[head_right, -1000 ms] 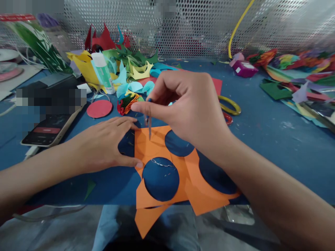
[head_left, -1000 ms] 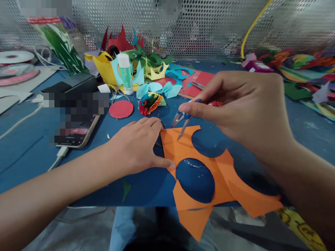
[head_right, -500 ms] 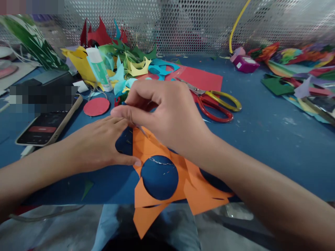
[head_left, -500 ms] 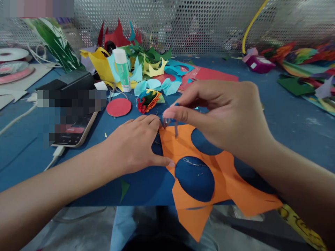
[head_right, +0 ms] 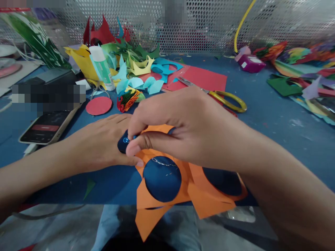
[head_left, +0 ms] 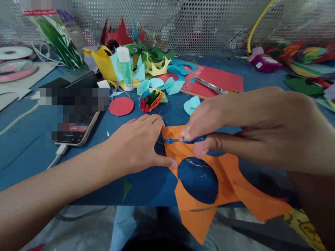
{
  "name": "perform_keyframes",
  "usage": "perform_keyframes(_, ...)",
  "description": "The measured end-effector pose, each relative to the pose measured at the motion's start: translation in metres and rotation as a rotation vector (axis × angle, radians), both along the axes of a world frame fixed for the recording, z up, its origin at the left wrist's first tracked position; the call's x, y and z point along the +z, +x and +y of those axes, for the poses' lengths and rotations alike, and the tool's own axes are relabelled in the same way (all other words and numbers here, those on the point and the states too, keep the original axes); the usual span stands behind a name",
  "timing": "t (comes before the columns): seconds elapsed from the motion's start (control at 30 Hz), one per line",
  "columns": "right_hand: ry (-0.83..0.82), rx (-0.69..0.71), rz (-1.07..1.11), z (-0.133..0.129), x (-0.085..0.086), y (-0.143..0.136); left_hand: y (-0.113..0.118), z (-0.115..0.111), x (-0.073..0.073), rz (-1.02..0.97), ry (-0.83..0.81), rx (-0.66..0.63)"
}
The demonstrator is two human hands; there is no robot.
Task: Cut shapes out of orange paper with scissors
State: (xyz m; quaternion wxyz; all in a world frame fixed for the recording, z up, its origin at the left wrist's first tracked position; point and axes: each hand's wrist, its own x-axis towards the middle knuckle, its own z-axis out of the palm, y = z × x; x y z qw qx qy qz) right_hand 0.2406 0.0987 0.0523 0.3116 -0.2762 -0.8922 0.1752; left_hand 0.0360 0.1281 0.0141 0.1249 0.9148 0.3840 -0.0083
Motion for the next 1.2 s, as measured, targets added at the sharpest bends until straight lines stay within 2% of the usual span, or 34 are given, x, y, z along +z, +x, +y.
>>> perform_keyframes(0.13, -0.053, 0.046, -0.035, 0.001, 0.006, 0.008, 0.001, 0.001, 0.001, 0.013, 0.0, 0.002)
perform_keyframes(0.27, 0.007, 0.053, -0.062, 0.006, 0.008, 0.018, 0.0, 0.001, 0.002, 0.034, -0.011, 0.0)
perform_keyframes(0.4, 0.038, 0.003, -0.1, 0.014, 0.005, 0.027, 0.0, 0.0, 0.003, 0.06, 0.011, -0.004)
perform_keyframes(0.47, 0.051, -0.072, -0.069, 0.017, 0.0, 0.027, 0.001, 0.0, 0.002, 0.073, 0.02, 0.002)
perform_keyframes(0.6, 0.029, -0.224, 0.107, 0.02, -0.009, 0.019, 0.002, 0.0, 0.002, 0.07, 0.024, 0.008)
perform_keyframes(0.67, 0.037, -0.241, 0.146, 0.018, -0.012, 0.012, 0.002, -0.001, 0.003, 0.062, 0.015, 0.002)
perform_keyframes(0.77, 0.111, -0.277, 0.111, 0.01, -0.012, 0.001, 0.002, -0.001, 0.003, 0.048, 0.022, 0.001)
perform_keyframes(0.9, 0.222, -0.418, 0.057, -0.002, -0.011, -0.009, 0.0, -0.002, 0.002, 0.046, 0.021, 0.001)
perform_keyframes(1.07, 0.381, -0.46, -0.092, -0.012, -0.009, -0.017, -0.001, -0.002, 0.004, 0.059, 0.018, -0.003)
perform_keyframes(1.2, 0.393, -0.486, -0.154, -0.017, -0.01, -0.027, -0.001, -0.003, 0.008, 0.062, 0.042, 0.003)
